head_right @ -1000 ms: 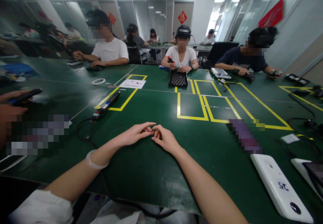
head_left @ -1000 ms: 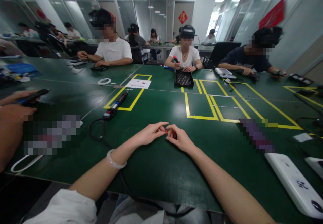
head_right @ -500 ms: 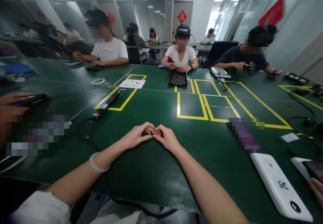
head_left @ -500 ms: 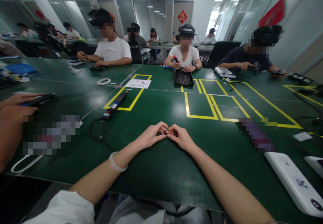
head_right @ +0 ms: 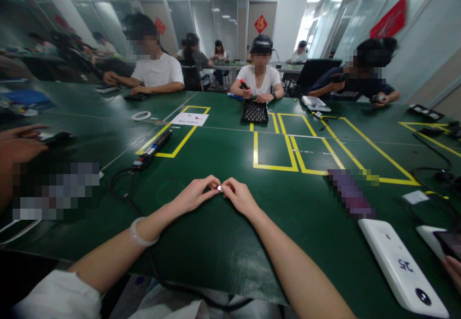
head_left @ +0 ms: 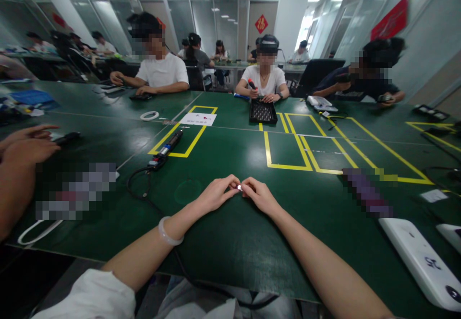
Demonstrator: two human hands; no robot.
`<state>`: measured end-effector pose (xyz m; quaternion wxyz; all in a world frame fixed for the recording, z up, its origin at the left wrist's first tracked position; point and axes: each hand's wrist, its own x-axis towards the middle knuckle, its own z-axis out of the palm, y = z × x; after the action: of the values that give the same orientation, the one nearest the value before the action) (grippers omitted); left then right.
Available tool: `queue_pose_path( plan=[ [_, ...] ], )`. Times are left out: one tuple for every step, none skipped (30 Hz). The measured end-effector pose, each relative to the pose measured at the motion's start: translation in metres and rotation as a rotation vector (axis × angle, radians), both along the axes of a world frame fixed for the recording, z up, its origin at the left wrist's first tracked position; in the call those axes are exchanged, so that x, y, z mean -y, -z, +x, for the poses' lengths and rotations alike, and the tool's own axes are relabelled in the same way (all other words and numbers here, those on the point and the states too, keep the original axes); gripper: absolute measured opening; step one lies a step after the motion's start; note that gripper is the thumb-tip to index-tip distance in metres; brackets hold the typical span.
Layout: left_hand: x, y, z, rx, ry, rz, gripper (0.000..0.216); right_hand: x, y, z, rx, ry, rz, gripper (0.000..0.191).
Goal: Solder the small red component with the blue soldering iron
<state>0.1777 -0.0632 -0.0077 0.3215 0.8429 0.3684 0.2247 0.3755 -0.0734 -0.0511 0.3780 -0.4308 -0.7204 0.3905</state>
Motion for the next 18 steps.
queue_pose_path(
  plan=[
    [0.0,0.0,0.0,0.005,-0.006,0.001,0.015,0.0,0.0,0.0,-0.035,0.0,-0.008,0.022],
    [0.0,0.001,-0.001,0.011,-0.012,0.002,0.016,0.0,0.001,-0.001,-0.062,-0.006,-0.011,0.023],
    [0.0,0.002,-0.001,0.014,-0.015,0.001,0.016,0.001,0.001,-0.001,-0.075,-0.018,-0.008,0.025],
    [0.0,0.002,-0.001,0.012,-0.012,-0.004,0.017,0.001,0.001,-0.002,-0.077,-0.029,-0.002,0.024],
    [-0.001,0.002,-0.002,0.006,-0.003,-0.012,0.018,0.001,0.001,-0.002,-0.073,-0.037,0.005,0.022],
    [-0.002,0.001,-0.002,-0.002,0.009,-0.018,0.019,0.001,0.0,-0.002,-0.065,-0.041,0.01,0.02],
    [-0.004,0.0,-0.004,-0.013,0.017,-0.018,0.021,0.001,0.0,-0.002,-0.057,-0.038,0.014,0.018],
    [-0.008,-0.002,-0.008,-0.025,0.014,-0.007,0.024,0.001,0.0,-0.001,-0.049,-0.03,0.016,0.017],
    [-0.014,-0.004,-0.013,-0.042,-0.006,0.019,0.027,0.001,-0.001,-0.001,-0.043,-0.021,0.014,0.017],
    [-0.021,-0.005,-0.021,-0.065,-0.049,0.064,0.03,0.0,-0.001,0.0,-0.037,-0.012,0.01,0.018],
    [-0.03,-0.006,-0.032,-0.101,-0.117,0.125,0.033,0.0,-0.001,0.0,-0.03,-0.003,0.004,0.018],
    [-0.039,-0.006,-0.046,-0.149,-0.206,0.196,0.037,0.0,-0.001,0.0,-0.023,0.005,-0.002,0.018],
    [-0.05,-0.005,-0.063,-0.209,-0.314,0.281,0.04,0.0,0.0,0.001,-0.016,0.011,-0.007,0.018],
    [-0.06,-0.003,-0.083,-0.29,-0.433,0.355,0.043,0.0,0.0,0.001,-0.009,0.013,-0.009,0.018],
    [-0.069,-0.001,-0.104,-0.365,-0.567,0.414,0.047,-0.001,0.001,0.001,-0.002,0.012,-0.01,0.018],
    [-0.077,0.002,-0.126,-0.429,-0.681,0.443,0.052,-0.001,0.002,0.001,0.002,0.009,-0.008,0.018],
    [-0.084,0.006,-0.149,-0.483,-0.78,0.438,0.057,-0.001,0.002,0.0,0.003,0.005,-0.006,0.018],
    [-0.09,0.009,-0.17,-0.521,-0.858,0.397,0.063,-0.001,0.002,0.0,0.004,0.001,-0.006,0.018]
  ],
)
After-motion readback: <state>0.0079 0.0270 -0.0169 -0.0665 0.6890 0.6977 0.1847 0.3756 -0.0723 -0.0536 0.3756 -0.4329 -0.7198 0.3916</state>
